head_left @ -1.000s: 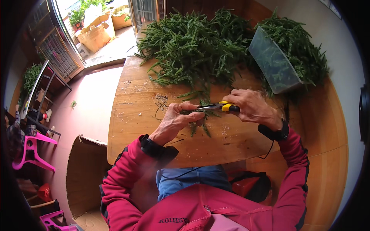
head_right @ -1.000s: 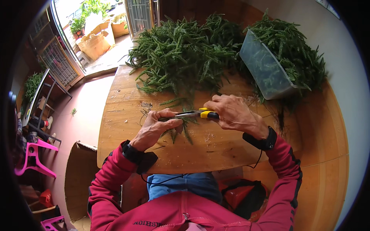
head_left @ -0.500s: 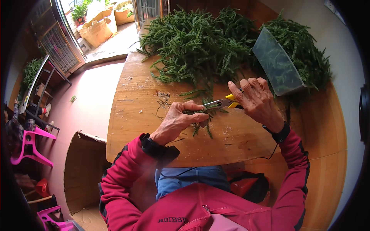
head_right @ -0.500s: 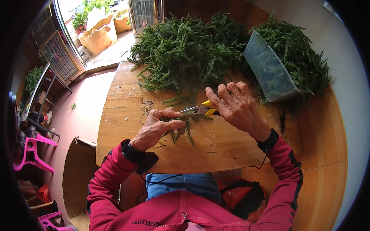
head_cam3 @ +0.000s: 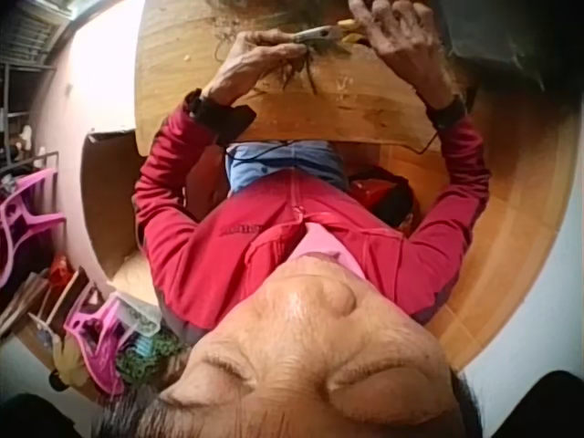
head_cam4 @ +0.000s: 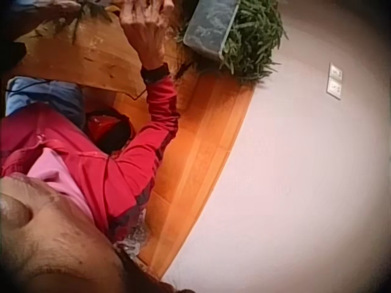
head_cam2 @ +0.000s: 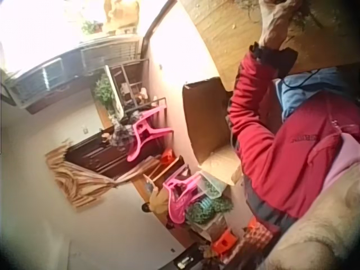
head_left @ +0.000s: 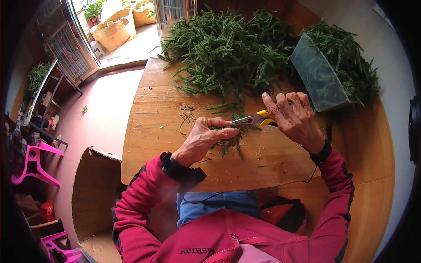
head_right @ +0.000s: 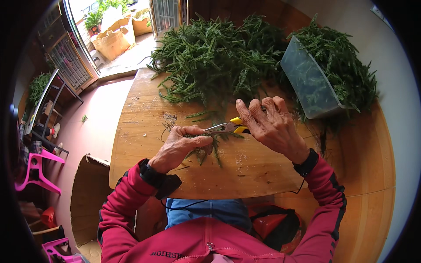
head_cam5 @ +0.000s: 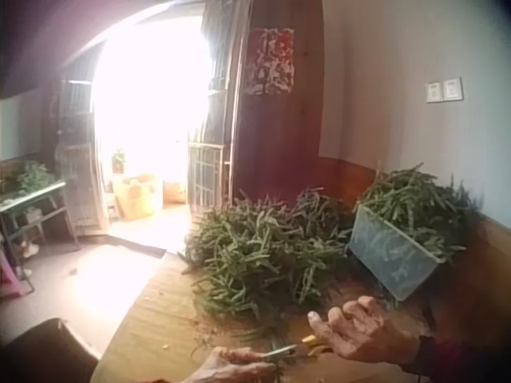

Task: Trim and sort green plant stems using handheld pliers.

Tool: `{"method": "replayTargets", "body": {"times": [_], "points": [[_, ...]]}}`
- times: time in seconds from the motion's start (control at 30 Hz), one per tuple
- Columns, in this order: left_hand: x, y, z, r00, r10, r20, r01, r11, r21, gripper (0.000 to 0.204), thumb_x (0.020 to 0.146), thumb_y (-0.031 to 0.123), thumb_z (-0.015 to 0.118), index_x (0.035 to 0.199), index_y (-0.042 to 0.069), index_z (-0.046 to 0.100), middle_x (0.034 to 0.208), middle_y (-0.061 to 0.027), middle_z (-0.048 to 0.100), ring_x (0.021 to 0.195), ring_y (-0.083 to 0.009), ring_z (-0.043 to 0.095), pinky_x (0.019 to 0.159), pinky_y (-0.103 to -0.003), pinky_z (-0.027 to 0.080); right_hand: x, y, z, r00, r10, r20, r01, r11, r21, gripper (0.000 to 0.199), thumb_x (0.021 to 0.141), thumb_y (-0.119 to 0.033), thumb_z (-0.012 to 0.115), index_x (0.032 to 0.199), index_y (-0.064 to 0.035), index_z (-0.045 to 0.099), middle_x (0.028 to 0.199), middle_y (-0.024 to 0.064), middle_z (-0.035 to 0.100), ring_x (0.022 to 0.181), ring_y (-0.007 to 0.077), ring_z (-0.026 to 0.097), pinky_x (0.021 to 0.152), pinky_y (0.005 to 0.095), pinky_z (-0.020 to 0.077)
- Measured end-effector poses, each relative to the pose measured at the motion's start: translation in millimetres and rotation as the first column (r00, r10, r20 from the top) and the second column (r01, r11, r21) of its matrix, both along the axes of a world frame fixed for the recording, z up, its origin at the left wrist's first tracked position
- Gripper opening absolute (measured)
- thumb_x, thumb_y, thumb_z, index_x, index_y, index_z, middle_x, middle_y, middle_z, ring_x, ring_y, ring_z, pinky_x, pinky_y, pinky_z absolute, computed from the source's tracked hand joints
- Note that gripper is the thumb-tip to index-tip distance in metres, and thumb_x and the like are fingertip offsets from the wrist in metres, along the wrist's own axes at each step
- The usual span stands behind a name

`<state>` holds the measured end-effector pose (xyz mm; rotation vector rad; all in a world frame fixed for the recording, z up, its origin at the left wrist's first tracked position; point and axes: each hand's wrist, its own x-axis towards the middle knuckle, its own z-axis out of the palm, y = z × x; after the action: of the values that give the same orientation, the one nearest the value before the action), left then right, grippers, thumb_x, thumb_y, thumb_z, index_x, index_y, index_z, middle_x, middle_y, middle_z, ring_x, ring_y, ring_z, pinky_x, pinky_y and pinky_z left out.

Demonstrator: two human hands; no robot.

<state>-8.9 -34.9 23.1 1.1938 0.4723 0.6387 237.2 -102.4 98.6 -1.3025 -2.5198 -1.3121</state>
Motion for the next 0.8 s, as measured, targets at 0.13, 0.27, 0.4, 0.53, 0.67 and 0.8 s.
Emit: {"method": "replayTargets", "body": {"times": [0.13,0.27,0.4,0.53,0.67,0.8], "points": [[0,-1,4,0.998,0.004,-0.068,-0.013,0.991,-0.134,0.016,0.090,0.012,0.066,0.090,-0.003,0.069,0.080,-0.0057,0.068,0.072,-0.0097,0.062,0.067,-0.026,0.049,-2,0,-1,1.000,-0.009,0.009,0.008,0.999,0.039,0.051,0.080,-0.018,0.066,0.129,-0.0053,0.055,0.098,0.0079,0.052,0.084,0.0242,0.053,0.080,0.0402,0.0432],[-1,-2,1,0.999,0.010,-0.044,-0.014,0.995,-0.100,0.016,0.089,0.012,0.067,0.093,-0.004,0.069,0.081,-0.0057,0.068,0.073,-0.0099,0.062,0.069,-0.025,0.049,0,0,-7,0.996,0.028,-0.079,-0.027,0.999,0.020,0.051,0.077,-0.016,0.069,0.126,-0.0060,0.058,0.096,0.0079,0.052,0.082,0.0247,0.053,0.078,0.0405,0.0435],[0,-4,1,0.996,0.087,-0.015,-0.087,0.996,-0.013,0.017,0.088,0.011,0.068,0.095,-0.004,0.070,0.081,-0.0057,0.068,0.074,-0.0103,0.062,0.071,-0.025,0.049,6,0,-14,0.964,0.043,-0.262,-0.076,0.990,-0.118,0.050,0.072,-0.012,0.072,0.121,-0.0080,0.061,0.095,0.0061,0.055,0.081,0.0239,0.055,0.074,0.0390,0.0433],[0,-5,1,0.989,0.148,0.025,-0.149,0.988,0.039,0.017,0.087,0.011,0.069,0.096,-0.003,0.070,0.080,-0.0057,0.068,0.075,-0.0104,0.062,0.071,-0.024,0.049,11,2,-12,0.890,-0.132,-0.437,-0.100,0.878,-0.469,0.047,0.069,-0.009,0.073,0.115,-0.0102,0.063,0.092,0.0041,0.058,0.081,0.0223,0.056,0.070,0.0370,0.0419],[-2,0,2,0.997,0.068,-0.030,-0.068,0.998,0.006,0.017,0.086,0.010,0.069,0.095,-0.004,0.070,0.079,-0.0058,0.068,0.075,-0.0103,0.062,0.072,-0.024,0.048,11,8,-11,0.862,-0.248,-0.441,-0.096,0.776,-0.623,0.043,0.069,-0.009,0.074,0.110,-0.0114,0.064,0.090,0.0030,0.058,0.081,0.0215,0.056,0.068,0.0354,0.0403],[-1,2,-4,1.000,0.018,-0.023,-0.019,0.997,-0.070,0.018,0.085,0.009,0.070,0.096,-0.005,0.069,0.078,-0.0059,0.067,0.075,-0.0102,0.062,0.071,-0.024,0.048,10,6,-2,0.932,-0.060,-0.358,-0.054,0.953,-0.300,0.041,0.070,-0.011,0.074,0.109,-0.0115,0.063,0.089,0.0030,0.056,0.081,0.0221,0.054,0.070,0.0356,0.0395]]}}
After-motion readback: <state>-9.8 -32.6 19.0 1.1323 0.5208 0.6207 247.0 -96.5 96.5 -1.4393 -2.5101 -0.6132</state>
